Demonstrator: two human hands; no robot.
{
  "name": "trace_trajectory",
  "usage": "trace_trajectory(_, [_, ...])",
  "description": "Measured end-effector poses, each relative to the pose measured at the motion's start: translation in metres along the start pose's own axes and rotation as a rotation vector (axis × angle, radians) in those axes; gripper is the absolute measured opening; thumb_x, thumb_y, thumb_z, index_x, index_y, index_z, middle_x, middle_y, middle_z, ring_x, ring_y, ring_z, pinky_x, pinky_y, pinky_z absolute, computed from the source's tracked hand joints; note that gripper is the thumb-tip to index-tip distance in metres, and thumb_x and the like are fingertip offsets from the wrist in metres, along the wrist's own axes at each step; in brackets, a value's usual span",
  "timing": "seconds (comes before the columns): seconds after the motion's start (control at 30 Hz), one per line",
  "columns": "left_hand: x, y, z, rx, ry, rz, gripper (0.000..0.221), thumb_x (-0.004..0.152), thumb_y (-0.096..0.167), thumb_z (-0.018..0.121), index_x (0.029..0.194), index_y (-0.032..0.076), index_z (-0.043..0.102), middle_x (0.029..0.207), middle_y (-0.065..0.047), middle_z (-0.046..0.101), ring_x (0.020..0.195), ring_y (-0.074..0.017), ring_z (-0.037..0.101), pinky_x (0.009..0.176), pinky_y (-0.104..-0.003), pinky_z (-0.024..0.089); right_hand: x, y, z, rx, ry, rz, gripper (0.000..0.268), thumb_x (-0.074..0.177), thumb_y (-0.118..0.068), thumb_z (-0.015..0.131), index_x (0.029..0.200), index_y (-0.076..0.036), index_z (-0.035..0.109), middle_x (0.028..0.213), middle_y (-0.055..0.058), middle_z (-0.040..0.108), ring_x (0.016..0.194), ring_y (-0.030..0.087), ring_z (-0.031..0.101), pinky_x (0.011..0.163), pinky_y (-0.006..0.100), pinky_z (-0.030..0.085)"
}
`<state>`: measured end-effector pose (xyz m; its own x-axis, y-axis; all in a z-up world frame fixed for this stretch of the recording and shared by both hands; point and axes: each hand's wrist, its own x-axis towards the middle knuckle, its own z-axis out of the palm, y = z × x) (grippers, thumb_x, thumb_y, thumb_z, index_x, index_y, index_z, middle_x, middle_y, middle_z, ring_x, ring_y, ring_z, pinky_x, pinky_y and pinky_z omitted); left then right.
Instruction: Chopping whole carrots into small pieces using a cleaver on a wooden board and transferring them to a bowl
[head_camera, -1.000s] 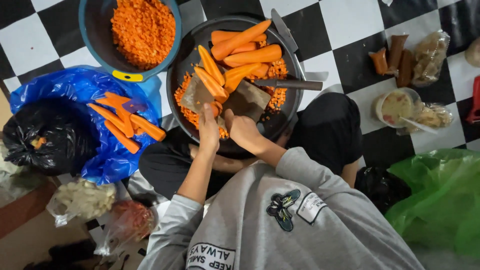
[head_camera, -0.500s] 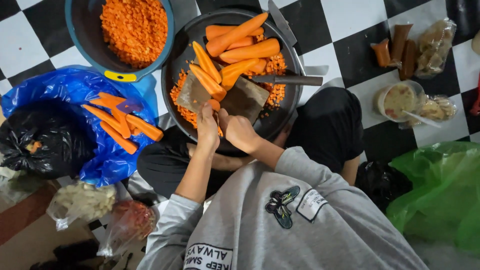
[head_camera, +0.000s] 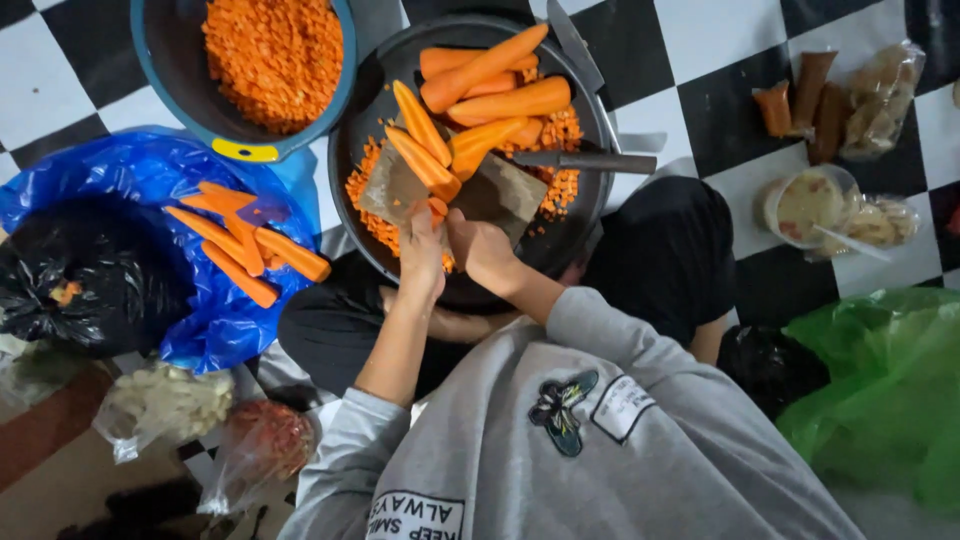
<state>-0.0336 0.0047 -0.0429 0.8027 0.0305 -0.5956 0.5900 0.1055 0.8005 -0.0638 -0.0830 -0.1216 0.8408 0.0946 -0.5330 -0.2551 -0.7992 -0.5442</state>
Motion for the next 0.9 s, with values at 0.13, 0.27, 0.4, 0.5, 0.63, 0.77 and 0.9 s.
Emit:
trace_trajectory(0.13, [0.019,0.000,-0.016,0.092,-0.021,0.047,0.091,0.103,0.059,0.046,0.156,-0.011,0.020,0.159,-0.040,0.019,0.143,-0.0572,0.027,0.118,-0.063,0.029,0.018,0.000,0.004,-0.022,-0.019,0.059,0.018,0.097,-0.024,0.044,0.108,-0.011,0.047,0.085,0.018,0.073,0.094,0.045,0.072,0.078,0.056,0.059])
trace_trajectory(0.27, [0.072,0.016,-0.055,0.591,0.111,0.218,0.079,0.102,0.071,0.021,0.123,0.002,0.056,0.128,-0.029,0.052,0.127,-0.0478,0.049,0.108,-0.053,0.041,0.014,-0.001,0.003,-0.069,0.079,0.003,0.022,0.100,-0.020,0.042,0.110,-0.005,0.055,0.085,0.022,0.073,0.088,0.044,0.073,0.074,0.056,0.060])
trace_trajectory(0.4, [0.125,0.014,-0.072,0.323,0.169,0.035,0.093,0.093,0.078,0.024,0.092,0.003,0.078,0.086,-0.020,0.073,0.075,-0.0375,0.076,0.056,-0.042,0.066,0.017,0.006,0.004,-0.102,0.130,-0.071,0.025,0.101,-0.015,0.035,0.108,0.000,0.054,0.084,0.024,0.072,0.085,0.045,0.073,0.073,0.054,0.060])
trace_trajectory(0.5, [0.114,0.013,-0.060,0.334,0.244,0.131,0.094,0.091,0.084,0.027,0.080,0.004,0.074,0.082,-0.018,0.073,0.087,-0.0337,0.074,0.081,-0.040,0.059,-0.015,-0.015,-0.028,-0.017,0.178,-0.126,0.029,0.103,-0.010,0.037,0.110,0.008,0.058,0.087,0.032,0.072,0.088,0.049,0.072,0.075,0.057,0.059])
trace_trajectory(0.63, [0.074,0.021,-0.034,0.298,0.211,0.136,0.087,0.086,0.086,0.045,0.111,0.008,0.075,0.052,-0.021,0.062,0.048,-0.0332,0.070,0.047,-0.036,0.060,-0.048,-0.007,-0.059,-0.031,0.147,-0.153,0.022,0.101,-0.002,0.041,0.110,0.012,0.057,0.082,0.030,0.069,0.082,0.049,0.070,0.081,0.051,0.059])
trace_trajectory(0.77, [0.028,0.057,0.018,0.957,0.055,0.276,0.118,0.067,0.063,0.090,0.150,0.015,0.021,0.140,-0.028,0.041,0.106,-0.0459,0.068,0.090,-0.051,0.059,-0.044,0.076,-0.032,0.088,0.167,-0.049,0.037,0.102,-0.038,0.043,0.105,-0.004,0.056,0.090,0.027,0.069,0.087,0.049,0.069,0.074,0.056,0.055])
trace_trajectory(0.9, [0.066,0.024,0.045,1.595,0.049,0.280,0.133,0.065,0.078,0.080,0.164,0.028,0.006,0.145,-0.028,0.029,0.089,-0.0416,0.071,0.071,-0.047,0.065,-0.046,0.155,0.019,-0.587,0.736,-0.624,0.012,0.097,-0.013,0.050,0.103,-0.006,0.057,0.083,0.009,0.049,0.047,0.031,0.054,0.038,0.040,0.045])
